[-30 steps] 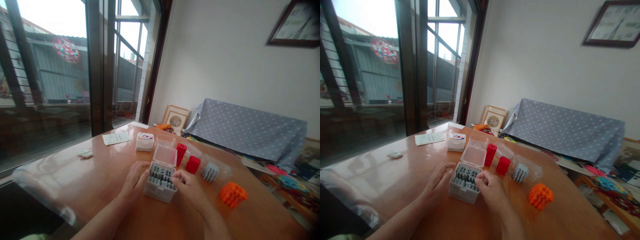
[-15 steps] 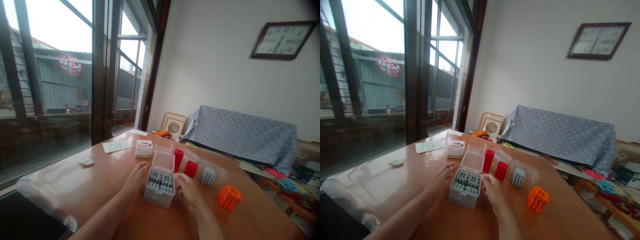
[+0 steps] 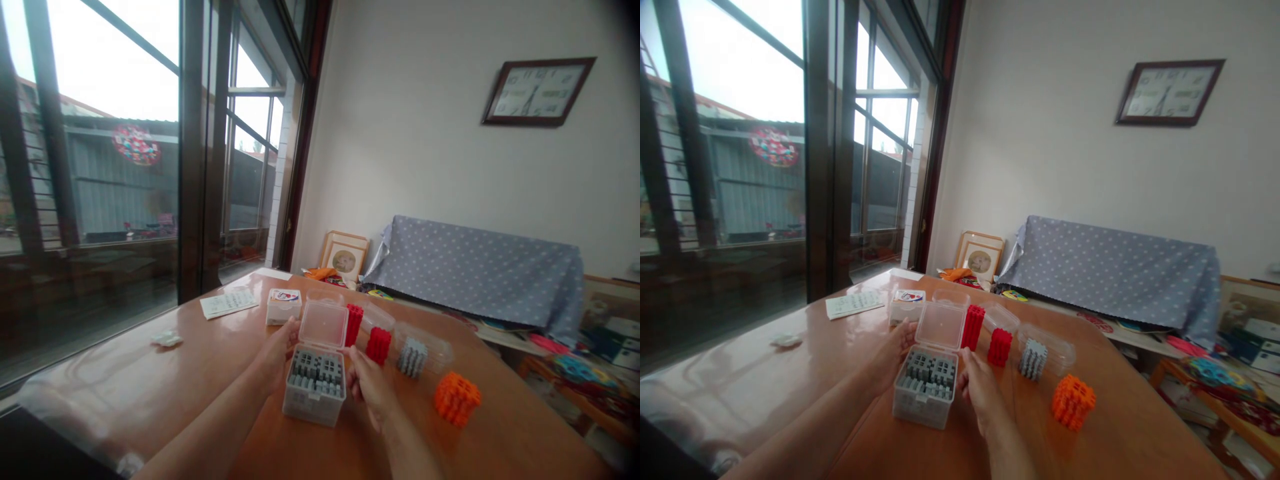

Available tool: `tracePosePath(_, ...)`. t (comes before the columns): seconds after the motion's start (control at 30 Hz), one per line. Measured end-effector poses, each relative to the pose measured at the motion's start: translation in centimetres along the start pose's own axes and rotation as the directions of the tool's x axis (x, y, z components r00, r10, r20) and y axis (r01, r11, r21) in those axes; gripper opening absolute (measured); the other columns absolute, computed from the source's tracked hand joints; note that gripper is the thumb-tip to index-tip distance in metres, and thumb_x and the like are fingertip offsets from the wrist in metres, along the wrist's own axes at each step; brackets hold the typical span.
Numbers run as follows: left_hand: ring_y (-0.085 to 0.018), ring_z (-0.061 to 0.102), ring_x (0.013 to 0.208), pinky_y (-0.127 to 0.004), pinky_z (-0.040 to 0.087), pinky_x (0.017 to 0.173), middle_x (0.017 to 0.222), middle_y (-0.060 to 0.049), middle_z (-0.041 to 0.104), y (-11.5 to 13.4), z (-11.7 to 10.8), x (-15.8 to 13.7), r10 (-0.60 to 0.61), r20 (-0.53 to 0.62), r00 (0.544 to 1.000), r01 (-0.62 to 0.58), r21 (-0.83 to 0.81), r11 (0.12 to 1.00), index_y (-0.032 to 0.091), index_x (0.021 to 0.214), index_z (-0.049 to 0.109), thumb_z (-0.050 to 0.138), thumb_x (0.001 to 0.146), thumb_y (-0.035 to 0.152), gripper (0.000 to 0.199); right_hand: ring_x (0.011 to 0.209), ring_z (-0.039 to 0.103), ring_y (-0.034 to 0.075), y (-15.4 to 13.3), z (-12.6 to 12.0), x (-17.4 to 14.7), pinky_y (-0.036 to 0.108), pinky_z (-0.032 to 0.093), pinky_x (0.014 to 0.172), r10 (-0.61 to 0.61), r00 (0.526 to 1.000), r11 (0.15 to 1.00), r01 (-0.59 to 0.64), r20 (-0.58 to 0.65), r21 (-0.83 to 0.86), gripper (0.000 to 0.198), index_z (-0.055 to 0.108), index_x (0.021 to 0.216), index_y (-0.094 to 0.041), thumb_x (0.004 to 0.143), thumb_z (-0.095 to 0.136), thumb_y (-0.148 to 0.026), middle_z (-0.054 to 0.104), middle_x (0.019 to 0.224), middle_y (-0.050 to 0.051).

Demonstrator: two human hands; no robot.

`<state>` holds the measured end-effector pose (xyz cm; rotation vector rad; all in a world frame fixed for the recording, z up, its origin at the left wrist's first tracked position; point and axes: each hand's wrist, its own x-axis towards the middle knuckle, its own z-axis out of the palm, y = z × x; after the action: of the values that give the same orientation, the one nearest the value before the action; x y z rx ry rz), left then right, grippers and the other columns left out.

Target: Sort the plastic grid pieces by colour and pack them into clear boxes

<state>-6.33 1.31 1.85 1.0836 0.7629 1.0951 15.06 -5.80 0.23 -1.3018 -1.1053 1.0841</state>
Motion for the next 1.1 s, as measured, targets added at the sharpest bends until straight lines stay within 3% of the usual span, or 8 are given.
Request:
tracePosePath(0.13,-0.031,0.068,0.11,-0.043,0.045,0.098,0.113,-0.009,0.077,0.9,0.8,-0.5,0.073,0.158,0.985,-0.052,-0.134,0.99,0.018,0.117,0.069,0.046,0.086,0.075,0.07,0.042,0.043,0.009,0.2,-0.3,0.3,0.02,0.028,0.042,0.073,0.997,0.991,-0.07,-0.026,0.111,0.079,0.067,0.117,-0.016,0.085,0.042,-0.084,0.057,0.057,-0.002)
tracePosePath(0.23,-0.031,0.071,0.104,-0.043,0.047,0.096,0.108,-0.01,0.078,1.5,1.5,-1.0,0.071,0.209,0.975,-0.031,-0.19,0.981,0.018,0.114,0.07,0.046,0.085,0.077,0.07,0.042,0.047,0.01,0.3,-0.3,0.5,0.02,0.03,0.042,0.114,0.993,0.979,-0.108,-0.026,0.17,0.08,0.066,0.116,-0.016,0.086,0.039,-0.085,0.059,0.057,0.0)
tracePosePath(0.37,-0.029,0.071,0.096,-0.04,0.049,0.089,0.097,-0.007,0.077,1.1,1.2,-1.3,-0.017,0.125,0.992,0.033,-0.124,0.992,0.018,0.108,0.069,0.055,0.083,0.069,0.058,0.043,0.049,0.01,0.2,-0.4,0.5,0.02,0.031,0.043,0.127,0.99,0.982,-0.117,-0.057,0.147,0.079,0.067,0.111,-0.016,0.086,0.04,-0.085,0.06,0.058,0.0)
tracePosePath(0.47,-0.023,0.068,0.086,-0.035,0.049,0.083,0.088,-0.003,0.073,0.4,0.4,-1.8,-0.003,0.034,0.999,0.004,-0.035,0.999,0.018,0.11,0.067,0.063,0.082,0.052,0.044,0.043,0.048,0.009,-0.3,-0.4,0.1,0.019,0.029,0.043,0.116,0.992,0.99,-0.11,-0.058,0.094,0.075,0.067,0.109,-0.016,0.086,0.044,-0.083,0.059,0.059,-0.001)
tracePosePath(0.67,-0.018,0.065,0.082,-0.03,0.048,0.076,0.094,-0.002,0.069,-0.4,-0.9,-3.4,0.007,0.088,0.996,-0.004,-0.031,1.0,0.019,0.121,0.06,0.062,0.08,0.027,0.041,0.042,0.043,0.007,-1.5,-0.2,-1.1,0.019,0.026,0.042,0.072,0.996,0.997,-0.071,0.048,-0.024,0.066,0.067,0.104,-0.018,0.082,0.055,-0.079,0.058,0.059,-0.004)
tracePosePath(0.9,-0.02,0.065,0.098,-0.033,0.049,0.088,0.112,-0.006,0.069,-0.6,-0.9,-4.3,0.046,0.106,0.993,-0.048,0.019,0.999,0.019,0.133,0.056,0.06,0.084,0.025,0.049,0.044,0.047,0.008,-1.1,-0.1,-1.4,0.018,0.029,0.043,0.067,0.981,0.994,-0.05,0.179,-0.097,0.056,0.061,0.12,-0.019,0.085,0.064,-0.062,0.06,0.064,-0.004)
tracePosePath(1.1,-0.022,0.066,0.098,-0.035,0.049,0.089,0.112,-0.006,0.07,-0.6,-0.5,-4.4,0.051,0.07,0.996,-0.057,0.084,0.995,0.019,0.136,0.055,0.064,0.083,0.032,0.055,0.045,0.049,0.009,-1.3,-0.1,-1.5,0.019,0.035,0.043,0.057,0.978,0.988,-0.027,0.199,-0.151,0.057,0.06,0.123,-0.019,0.087,0.061,-0.063,0.064,0.069,-0.002)
